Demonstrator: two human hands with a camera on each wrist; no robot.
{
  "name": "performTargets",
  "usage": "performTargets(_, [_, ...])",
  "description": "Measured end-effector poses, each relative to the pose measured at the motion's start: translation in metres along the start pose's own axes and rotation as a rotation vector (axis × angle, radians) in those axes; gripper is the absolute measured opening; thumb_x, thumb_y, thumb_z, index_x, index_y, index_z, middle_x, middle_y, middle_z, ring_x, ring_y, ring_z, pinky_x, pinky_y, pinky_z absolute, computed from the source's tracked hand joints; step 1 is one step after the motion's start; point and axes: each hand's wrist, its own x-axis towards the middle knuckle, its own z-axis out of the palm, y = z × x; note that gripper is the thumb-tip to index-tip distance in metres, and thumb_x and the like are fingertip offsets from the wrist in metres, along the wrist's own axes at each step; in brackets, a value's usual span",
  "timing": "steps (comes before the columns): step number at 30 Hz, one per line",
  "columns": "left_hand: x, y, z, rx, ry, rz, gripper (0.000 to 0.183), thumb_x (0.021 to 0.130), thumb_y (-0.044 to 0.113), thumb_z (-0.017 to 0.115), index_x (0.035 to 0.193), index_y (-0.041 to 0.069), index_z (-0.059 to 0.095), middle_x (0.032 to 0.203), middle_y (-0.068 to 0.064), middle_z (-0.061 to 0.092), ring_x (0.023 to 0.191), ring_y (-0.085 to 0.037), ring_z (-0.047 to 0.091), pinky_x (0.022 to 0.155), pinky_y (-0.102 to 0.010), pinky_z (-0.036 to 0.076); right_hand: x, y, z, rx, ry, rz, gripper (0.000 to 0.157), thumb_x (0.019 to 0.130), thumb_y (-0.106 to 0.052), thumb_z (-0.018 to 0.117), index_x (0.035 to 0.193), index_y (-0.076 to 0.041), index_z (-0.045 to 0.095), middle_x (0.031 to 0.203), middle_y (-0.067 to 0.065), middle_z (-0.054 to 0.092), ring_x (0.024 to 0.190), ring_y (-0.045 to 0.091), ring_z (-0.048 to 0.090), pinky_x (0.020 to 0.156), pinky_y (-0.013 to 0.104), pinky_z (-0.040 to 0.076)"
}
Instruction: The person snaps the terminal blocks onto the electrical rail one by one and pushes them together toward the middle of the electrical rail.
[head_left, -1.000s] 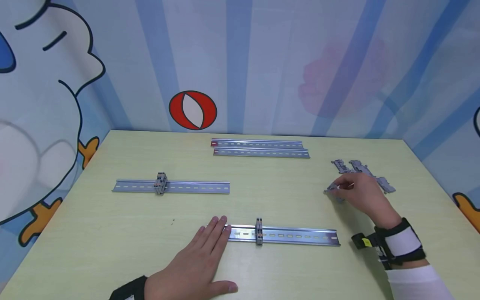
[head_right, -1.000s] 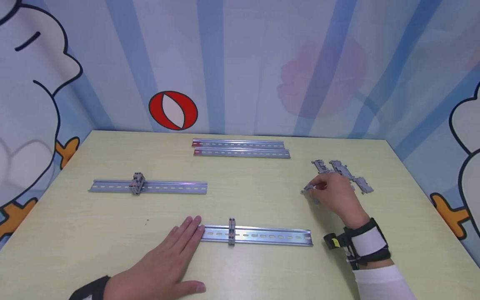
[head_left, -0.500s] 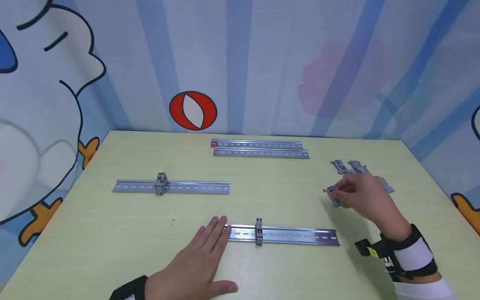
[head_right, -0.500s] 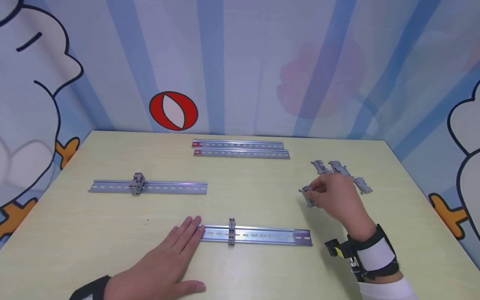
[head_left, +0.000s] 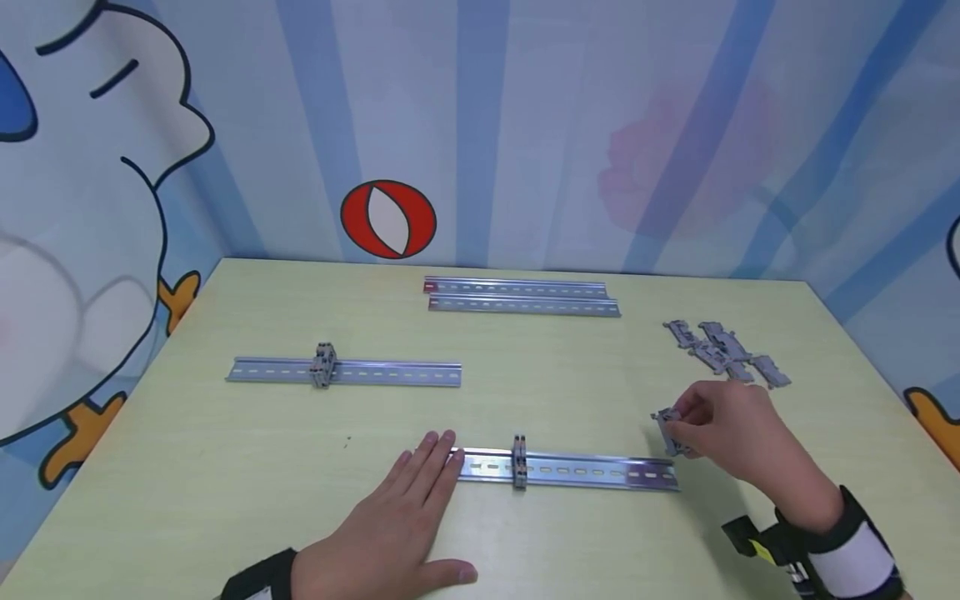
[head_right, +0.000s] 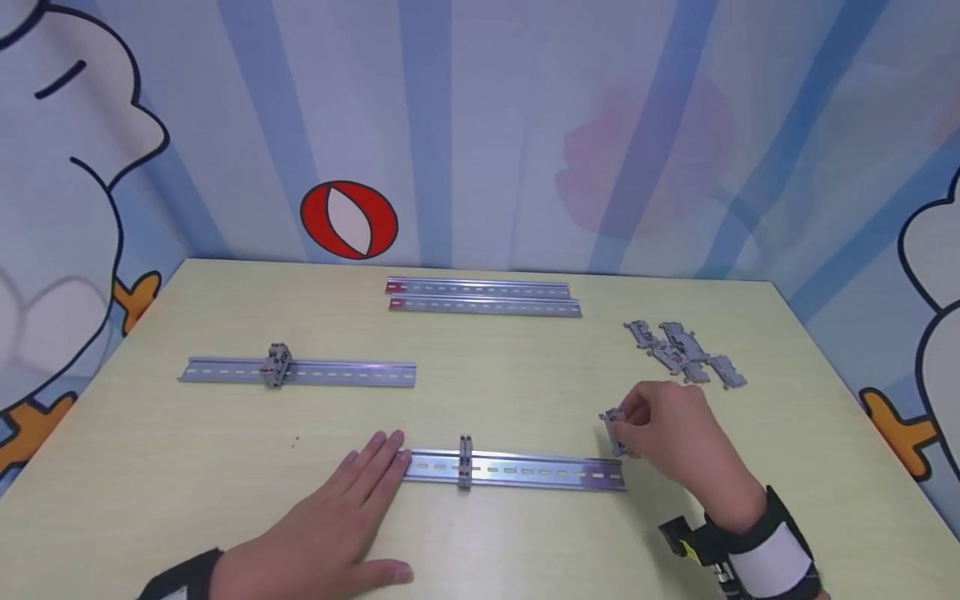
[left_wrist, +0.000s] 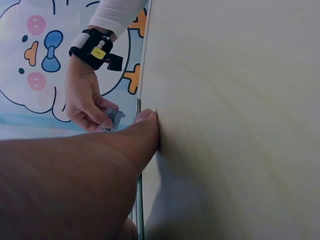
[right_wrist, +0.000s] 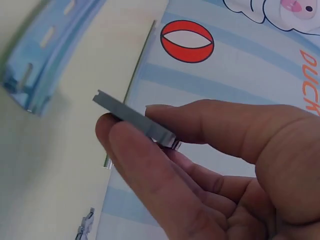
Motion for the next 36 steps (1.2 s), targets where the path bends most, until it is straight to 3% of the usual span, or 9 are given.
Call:
performTargets(6, [0.000,0.000,0.001,0.009,0.005,0.001,0.113,0.077,0.086,0.037,0.159,0.012,0.012,0.168,-0.006,0.000,0.153,-0.026,0.002,0.122,-0.051,0.016,-0.012,0.008,0.010,-0.042,0.000,-0.031,0.012,0.083,-0.018,0.071,0.080,-0.009,0.064,0.068,0.001,0.066,0.056,0.012,0.056,0.049,0.024,0.043])
performTargets(11, [-0.001,0.000,0.000,0.011,0.010,-0.005,0.113,0.077,0.086,0.038,0.159,0.011,0.013,0.168,-0.007,0.002,0.153,-0.027,0.003,0.122,-0.051,0.017,-0.016,0.013,0.012,0.017,-0.036,-0.041,0.016,0.085,-0.016,0.067,0.072,-0.011,0.061,0.060,0.000,0.063,0.053,0.011,0.061,0.048,0.024,0.044])
performTargets(17, [0.000,0.000,0.000,-0.001,0.008,0.003,0.112,0.078,0.084,0.040,0.158,0.011,0.014,0.168,-0.008,0.002,0.153,-0.028,0.003,0.122,-0.051,0.017,-0.016,0.018,0.013,-0.039,-0.050,-0.049,0.018,0.083,-0.017,0.071,0.067,-0.013,0.064,0.057,-0.003,0.061,0.051,0.010,0.048,0.048,0.023,0.038])
performTargets(20, [0.000,0.000,0.000,0.002,0.009,0.007,0.112,0.078,0.084,0.040,0.158,0.011,0.013,0.168,-0.008,0.001,0.153,-0.028,0.002,0.122,-0.051,0.017,-0.017,0.020,0.012,-0.052,-0.053,-0.017,0.012,0.082,-0.017,0.073,0.074,-0.009,0.068,0.064,0.000,0.067,0.055,0.011,0.054,0.049,0.025,0.042])
performTargets(25, [0.000,0.001,0.002,0.015,0.018,0.012,0.112,0.078,0.085,0.038,0.158,0.010,0.014,0.168,-0.008,0.002,0.153,-0.028,0.003,0.122,-0.051,0.017,-0.016,0.021,0.012,0.045,-0.098,0.072,0.015,0.082,-0.014,0.073,0.089,-0.001,0.069,0.077,0.006,0.075,0.058,0.013,0.068,0.052,0.028,0.055])
performTargets(31, [0.001,0.000,0.002,0.020,0.008,0.007,0.113,0.077,0.086,0.035,0.159,0.012,0.012,0.168,-0.007,0.000,0.153,-0.027,0.002,0.122,-0.051,0.016,-0.016,0.018,0.017,0.097,-0.100,0.114,0.013,0.081,-0.010,0.073,0.082,-0.001,0.064,0.075,0.008,0.071,0.056,0.013,0.070,0.052,0.028,0.059])
performTargets(36, [0.000,-0.001,0.002,0.022,0.000,0.004,0.113,0.077,0.087,0.033,0.159,0.012,0.012,0.168,-0.007,-0.001,0.153,-0.027,0.001,0.122,-0.051,0.017,-0.015,0.015,0.021,0.109,-0.096,0.101,0.013,0.081,-0.009,0.072,0.079,-0.001,0.061,0.073,0.008,0.069,0.056,0.014,0.070,0.051,0.027,0.057])
